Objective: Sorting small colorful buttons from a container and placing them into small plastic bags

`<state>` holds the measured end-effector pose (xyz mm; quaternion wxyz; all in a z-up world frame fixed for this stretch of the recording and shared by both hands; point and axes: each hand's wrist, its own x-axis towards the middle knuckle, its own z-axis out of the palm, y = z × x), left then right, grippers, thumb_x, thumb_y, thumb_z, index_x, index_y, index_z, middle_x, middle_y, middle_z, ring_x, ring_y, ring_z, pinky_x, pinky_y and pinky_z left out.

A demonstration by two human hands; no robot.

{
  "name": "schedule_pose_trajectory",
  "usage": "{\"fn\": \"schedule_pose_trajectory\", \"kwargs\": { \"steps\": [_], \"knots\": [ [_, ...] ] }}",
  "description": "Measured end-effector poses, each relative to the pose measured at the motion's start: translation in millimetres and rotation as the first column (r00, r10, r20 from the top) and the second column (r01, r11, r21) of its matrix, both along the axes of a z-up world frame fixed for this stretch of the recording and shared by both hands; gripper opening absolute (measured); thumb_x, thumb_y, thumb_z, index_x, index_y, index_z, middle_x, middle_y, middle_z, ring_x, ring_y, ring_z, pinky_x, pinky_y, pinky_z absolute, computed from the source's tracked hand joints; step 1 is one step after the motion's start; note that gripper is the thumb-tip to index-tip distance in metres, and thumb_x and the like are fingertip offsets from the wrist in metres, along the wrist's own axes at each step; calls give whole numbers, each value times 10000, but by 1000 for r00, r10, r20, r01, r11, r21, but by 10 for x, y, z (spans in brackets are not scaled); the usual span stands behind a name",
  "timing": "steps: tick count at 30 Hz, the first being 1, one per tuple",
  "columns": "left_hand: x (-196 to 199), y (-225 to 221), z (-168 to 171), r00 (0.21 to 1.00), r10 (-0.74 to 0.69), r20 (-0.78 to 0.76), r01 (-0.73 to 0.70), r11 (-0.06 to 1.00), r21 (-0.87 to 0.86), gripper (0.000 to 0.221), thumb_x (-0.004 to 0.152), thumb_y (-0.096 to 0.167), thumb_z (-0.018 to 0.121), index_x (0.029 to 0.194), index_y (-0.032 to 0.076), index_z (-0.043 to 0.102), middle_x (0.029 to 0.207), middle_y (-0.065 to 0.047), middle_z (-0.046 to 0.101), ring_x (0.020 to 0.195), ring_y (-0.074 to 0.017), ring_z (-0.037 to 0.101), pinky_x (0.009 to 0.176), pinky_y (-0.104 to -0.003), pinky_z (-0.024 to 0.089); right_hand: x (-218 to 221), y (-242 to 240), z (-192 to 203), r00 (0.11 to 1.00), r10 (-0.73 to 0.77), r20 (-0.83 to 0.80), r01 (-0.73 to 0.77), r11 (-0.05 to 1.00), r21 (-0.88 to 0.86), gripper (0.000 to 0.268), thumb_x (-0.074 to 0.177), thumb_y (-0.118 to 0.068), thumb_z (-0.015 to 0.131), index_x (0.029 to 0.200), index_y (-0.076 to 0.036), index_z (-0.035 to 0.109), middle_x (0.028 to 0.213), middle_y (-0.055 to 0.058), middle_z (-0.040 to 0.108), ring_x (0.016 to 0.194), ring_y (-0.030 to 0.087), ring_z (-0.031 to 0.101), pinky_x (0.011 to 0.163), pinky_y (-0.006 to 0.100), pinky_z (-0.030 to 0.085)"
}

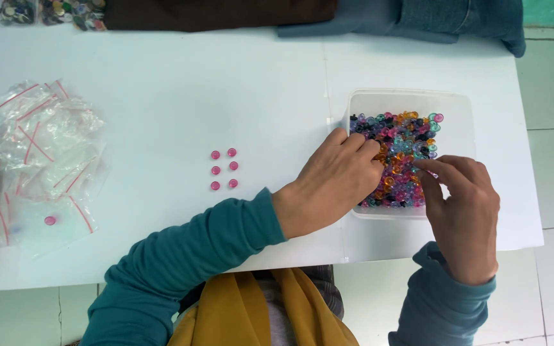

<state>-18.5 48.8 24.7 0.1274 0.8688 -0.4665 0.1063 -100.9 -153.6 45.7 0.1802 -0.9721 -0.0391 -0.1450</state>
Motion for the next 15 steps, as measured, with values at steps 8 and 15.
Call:
{"fn": "schedule_pose_trajectory", "kwargs": {
  "steps": [8,15],
  "knots": [
    [181,-599,-428,994,65,83,-80,978,191,121,885,142,728,831,245,764,948,-35,683,907,-246,604,882,-429,443,205,-181,-311,980,-35,-197,18,996,-89,285,930,-36,756,1205,-102,788,1094,122,700,1003,336,624,697,469,534],
    [281,-682,-488,996,75,50,-84,972,218,142,893,171,720,801,273,752,938,-32,667,895,-250,605,841,-431,434,303,-182,-337,943,-97,-318,50,987,-152,304,911,-36,694,1161,-180,791,1088,89,709,977,360,633,638,516,526]
  ]
}}
